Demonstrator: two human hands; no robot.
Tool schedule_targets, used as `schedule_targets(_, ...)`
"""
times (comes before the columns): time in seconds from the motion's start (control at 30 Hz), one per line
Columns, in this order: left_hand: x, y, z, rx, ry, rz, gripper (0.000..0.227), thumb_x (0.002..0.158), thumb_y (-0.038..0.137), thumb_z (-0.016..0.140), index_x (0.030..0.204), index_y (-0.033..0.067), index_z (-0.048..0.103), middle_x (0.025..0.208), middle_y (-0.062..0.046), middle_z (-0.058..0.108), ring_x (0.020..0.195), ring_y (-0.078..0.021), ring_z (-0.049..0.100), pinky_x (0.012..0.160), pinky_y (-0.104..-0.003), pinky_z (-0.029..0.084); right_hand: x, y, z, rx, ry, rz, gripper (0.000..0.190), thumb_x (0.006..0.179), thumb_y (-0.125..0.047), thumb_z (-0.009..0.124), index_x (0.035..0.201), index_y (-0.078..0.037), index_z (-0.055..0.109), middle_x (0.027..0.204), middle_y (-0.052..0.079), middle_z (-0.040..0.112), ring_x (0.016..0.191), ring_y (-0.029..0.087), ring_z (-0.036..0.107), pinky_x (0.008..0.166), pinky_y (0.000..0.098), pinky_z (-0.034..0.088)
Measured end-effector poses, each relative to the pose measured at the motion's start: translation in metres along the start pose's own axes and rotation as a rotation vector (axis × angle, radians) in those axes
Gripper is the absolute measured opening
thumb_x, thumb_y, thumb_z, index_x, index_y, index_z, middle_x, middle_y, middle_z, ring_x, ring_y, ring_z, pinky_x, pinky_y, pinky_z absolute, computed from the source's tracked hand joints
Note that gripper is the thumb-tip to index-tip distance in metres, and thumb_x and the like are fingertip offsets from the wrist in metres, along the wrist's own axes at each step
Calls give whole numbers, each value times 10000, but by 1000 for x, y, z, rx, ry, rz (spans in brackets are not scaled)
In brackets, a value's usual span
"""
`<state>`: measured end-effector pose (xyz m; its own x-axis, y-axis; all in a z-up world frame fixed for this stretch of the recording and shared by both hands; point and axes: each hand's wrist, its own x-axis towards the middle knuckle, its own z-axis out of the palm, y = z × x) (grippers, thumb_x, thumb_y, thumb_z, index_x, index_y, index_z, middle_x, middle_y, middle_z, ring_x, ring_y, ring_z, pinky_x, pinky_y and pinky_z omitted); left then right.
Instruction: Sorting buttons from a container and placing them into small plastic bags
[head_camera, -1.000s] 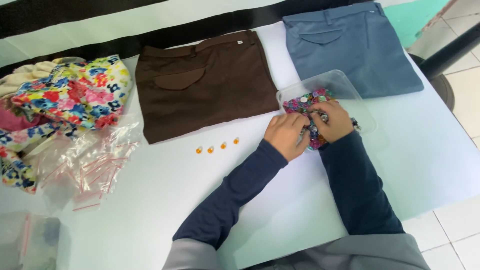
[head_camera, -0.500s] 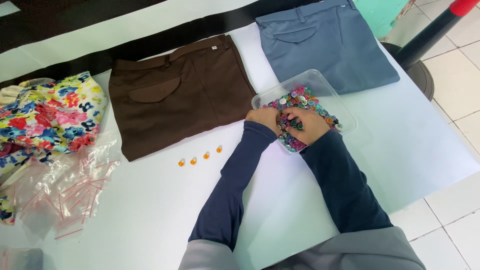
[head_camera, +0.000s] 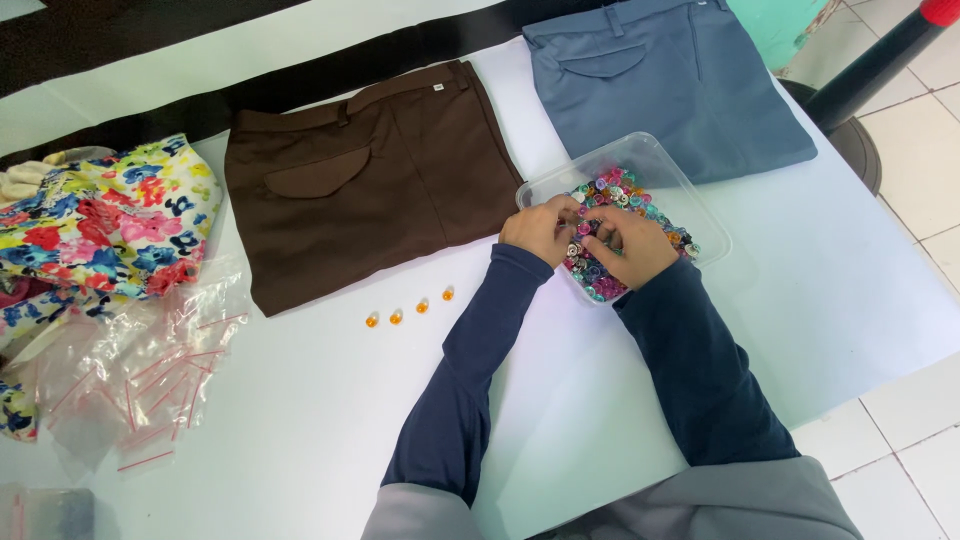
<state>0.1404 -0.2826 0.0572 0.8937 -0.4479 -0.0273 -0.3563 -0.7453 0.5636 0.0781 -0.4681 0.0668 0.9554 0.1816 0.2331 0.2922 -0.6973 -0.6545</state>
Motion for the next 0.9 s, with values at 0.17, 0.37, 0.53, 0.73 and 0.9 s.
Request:
schedule_targets(0.17,1,-14,13,-65,59,59,509,969,293,619,1436,305,418,1346,-11,697,1192,-335,680,1010,-516,545,4,-5,2,-96,84,-109,375,842,-154,807,1204,-167,711,966,78,728,872,306,683,783,446,557)
schedule_targets(0.37,-9,-8,8,-102,236,200,526,973,294,612,1466,262,431,1353,-38,698,1129,-294,720,974,-465,555,0,-23,-3,-34,101,-149,232,852,-145,827,1061,-98,739,923,104,733,843,311,699,759,454,560)
schedule_targets(0.53,-20,-4,7,-258,342,273,455,995,362,618,1431,352,486,1315,99,706,1013,-124,757,986,-370,522,2,-22,-2,-32,138,-169,147,912,-129,803,1034,-85,733,876,89,729,800,287,702,733,434,567)
schedule_targets(0.73,-31,4,3,-625,564,401,274,892,218,798,1145,243,696,1076,86,777,962,-143,761,960,-272,528,4,-14,1,-73,248,-286,163,894,-145,831,1025,-129,736,791,26,707,780,290,698,758,404,538)
schedule_targets(0.9,-38,0,-4,-678,569,464,217,896,168,792,1087,269,777,957,103,790,937,-147,764,915,-277,539,0,-22,-3,-302,371,-383,161,931,-243,821,1053,-182,735,846,-70,687,820,168,679,867,329,467)
